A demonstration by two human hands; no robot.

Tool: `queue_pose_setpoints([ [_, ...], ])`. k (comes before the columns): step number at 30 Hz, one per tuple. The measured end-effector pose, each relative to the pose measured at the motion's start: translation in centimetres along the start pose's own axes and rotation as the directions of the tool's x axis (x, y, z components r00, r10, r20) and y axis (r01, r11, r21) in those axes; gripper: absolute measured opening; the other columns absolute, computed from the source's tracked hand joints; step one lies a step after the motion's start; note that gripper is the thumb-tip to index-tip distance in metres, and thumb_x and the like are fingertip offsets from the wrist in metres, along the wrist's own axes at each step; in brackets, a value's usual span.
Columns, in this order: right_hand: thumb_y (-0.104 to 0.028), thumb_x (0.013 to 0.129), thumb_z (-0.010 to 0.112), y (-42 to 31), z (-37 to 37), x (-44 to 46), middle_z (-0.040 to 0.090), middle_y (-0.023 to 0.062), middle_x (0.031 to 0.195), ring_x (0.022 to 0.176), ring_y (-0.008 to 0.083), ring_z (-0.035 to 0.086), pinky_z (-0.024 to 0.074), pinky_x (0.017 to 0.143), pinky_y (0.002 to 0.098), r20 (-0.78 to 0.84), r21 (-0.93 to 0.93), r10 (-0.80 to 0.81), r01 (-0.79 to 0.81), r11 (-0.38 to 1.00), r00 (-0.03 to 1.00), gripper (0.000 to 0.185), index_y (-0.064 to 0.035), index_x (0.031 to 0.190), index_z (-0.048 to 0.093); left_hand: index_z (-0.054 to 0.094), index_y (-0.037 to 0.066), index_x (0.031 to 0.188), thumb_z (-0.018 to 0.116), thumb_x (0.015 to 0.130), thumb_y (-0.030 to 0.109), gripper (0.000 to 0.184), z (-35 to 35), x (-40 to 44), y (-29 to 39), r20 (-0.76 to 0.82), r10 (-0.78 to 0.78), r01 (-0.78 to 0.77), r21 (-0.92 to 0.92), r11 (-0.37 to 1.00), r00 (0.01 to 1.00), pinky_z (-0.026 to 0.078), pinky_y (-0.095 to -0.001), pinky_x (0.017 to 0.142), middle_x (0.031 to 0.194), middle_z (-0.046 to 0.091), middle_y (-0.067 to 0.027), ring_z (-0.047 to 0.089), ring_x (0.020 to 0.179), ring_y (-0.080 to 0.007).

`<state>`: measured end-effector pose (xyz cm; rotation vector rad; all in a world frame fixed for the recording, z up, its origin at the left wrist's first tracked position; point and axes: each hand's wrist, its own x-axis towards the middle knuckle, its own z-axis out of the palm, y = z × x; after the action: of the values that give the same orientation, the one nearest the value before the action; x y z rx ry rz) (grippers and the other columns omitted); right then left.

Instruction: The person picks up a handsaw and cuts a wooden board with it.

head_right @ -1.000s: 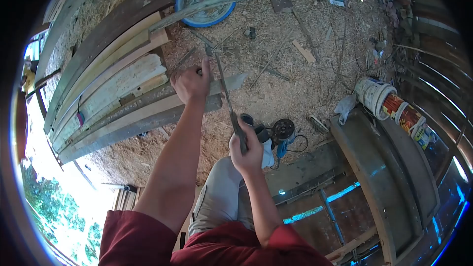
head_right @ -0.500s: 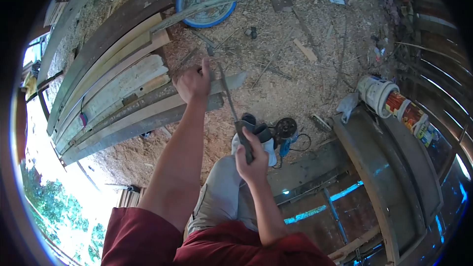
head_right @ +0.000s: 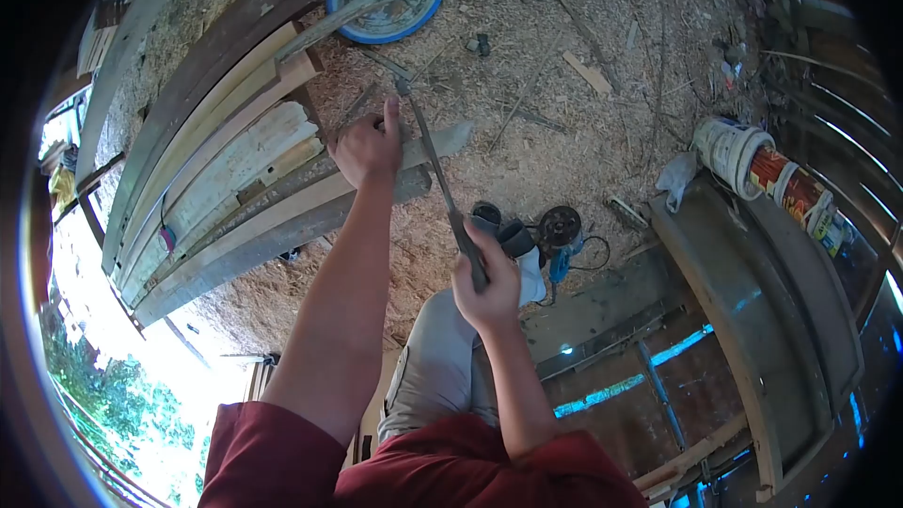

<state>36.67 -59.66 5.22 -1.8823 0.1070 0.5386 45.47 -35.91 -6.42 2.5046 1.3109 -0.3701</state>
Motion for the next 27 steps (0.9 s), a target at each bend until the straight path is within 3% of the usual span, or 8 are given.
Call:
queue_pose_setpoints([
  [4, -0.009, 0.099, 0.069, 0.0, 2.5, 3.7, 0.068, -0.0013, 0.084, 0.07, 0.0029, 0.055, 0.0469, 0.065, 0.0233, 0.017, 0.012, 0.086, -0.086, 0.996, 0.996, 0.046, -0.0021, 0.145, 0.067, 0.087, 0.013, 0.1, 0.04, 0.103, 0.079, 0.081, -0.2, 0.1, 0.1, -0.015, -0.02, 0.02, -0.032, 0.999, 1.0, 0.032, -0.0563, 0.126, 0.1, 0.081, -0.0195, 0.074, 0.11, -0.0349],
  [6, -0.009, 0.099, 0.069, -0.2, 2.3, 3.0, 0.067, -0.0021, 0.083, 0.07, 0.0027, 0.054, 0.0459, 0.064, 0.023, 0.024, 0.06, 0.116, -0.117, 0.991, 0.993, 0.046, -0.0025, 0.145, 0.067, 0.087, 0.016, 0.112, 0.038, 0.104, 0.079, 0.08, -0.6, 0.1, 0.2, 0.073, -0.05, 0.047, 0.038, 0.998, 0.996, 0.036, -0.0517, 0.122, 0.113, 0.081, -0.0183, 0.074, 0.115, -0.0332],
  [8, -0.008, 0.1, 0.069, -1.3, 0.4, 0.7, 0.063, -0.0037, 0.079, 0.069, 0.0018, 0.052, 0.0438, 0.063, 0.0221, 0.02, -0.004, 0.033, -0.033, 0.999, 0.999, 0.046, -0.0038, 0.145, 0.067, 0.087, 0.016, 0.112, 0.038, 0.104, 0.079, 0.08, -0.9, 0.3, 0.6, 0.069, -0.04, 0.038, 0.031, 0.999, 0.997, 0.036, -0.0513, 0.122, 0.112, 0.081, -0.0183, 0.073, 0.115, -0.0331],
  [14, -0.007, 0.1, 0.068, -2.0, -0.4, 1.9, 0.063, -0.0042, 0.079, 0.068, 0.0013, 0.051, 0.0426, 0.062, 0.0217, 0.061, 0.106, 0.151, -0.157, 0.982, 0.987, 0.044, -0.0035, 0.144, 0.067, 0.088, 0.017, 0.111, 0.038, 0.104, 0.079, 0.08, -0.8, 0.1, 0.4, 0.053, -0.033, 0.031, 0.035, 0.999, 0.998, 0.035, -0.05, 0.123, 0.11, 0.081, -0.0176, 0.072, 0.116, -0.0322],
  [19, -0.008, 0.101, 0.067, -2.0, 0.8, 2.3, 0.067, -0.002, 0.083, 0.069, 0.0027, 0.054, 0.0452, 0.063, 0.0224, 0.036, 0.025, 0.162, -0.163, 0.986, 0.986, 0.043, -0.0031, 0.144, 0.067, 0.087, 0.016, 0.111, 0.039, 0.103, 0.081, 0.081, -0.8, -0.3, 0.4, 0.045, -0.05, 0.049, 0.019, 0.999, 0.998, 0.035, -0.0496, 0.124, 0.11, 0.081, -0.0178, 0.072, 0.118, -0.0314],
  [22, -0.009, 0.101, 0.066, -1.7, -0.7, -0.6, 0.068, -0.0015, 0.086, 0.069, 0.0026, 0.053, 0.0454, 0.064, 0.0219, 0.008, 0.009, 0.053, -0.053, 0.999, 0.999, 0.043, -0.0029, 0.144, 0.066, 0.087, 0.016, 0.111, 0.038, 0.103, 0.081, 0.082, -0.6, 0.1, 0.3, 0.054, -0.043, 0.042, 0.017, 0.999, 0.998, 0.035, -0.0497, 0.124, 0.111, 0.081, -0.0184, 0.072, 0.118, -0.0314],
  [27, -0.008, 0.103, 0.065, -3.2, 0.9, 4.5, 0.066, -0.0005, 0.086, 0.073, 0.0021, 0.055, 0.0455, 0.066, 0.0211, 0.112, -0.025, 0.159, -0.157, 0.987, 0.981, 0.043, -0.0018, 0.146, 0.065, 0.087, 0.017, 0.112, 0.039, 0.103, 0.08, 0.08, -0.5, 0.0, 0.3, 0.054, -0.053, 0.051, 0.042, 0.998, 0.997, 0.034, -0.0494, 0.125, 0.11, 0.081, -0.0177, 0.072, 0.118, -0.032],
])
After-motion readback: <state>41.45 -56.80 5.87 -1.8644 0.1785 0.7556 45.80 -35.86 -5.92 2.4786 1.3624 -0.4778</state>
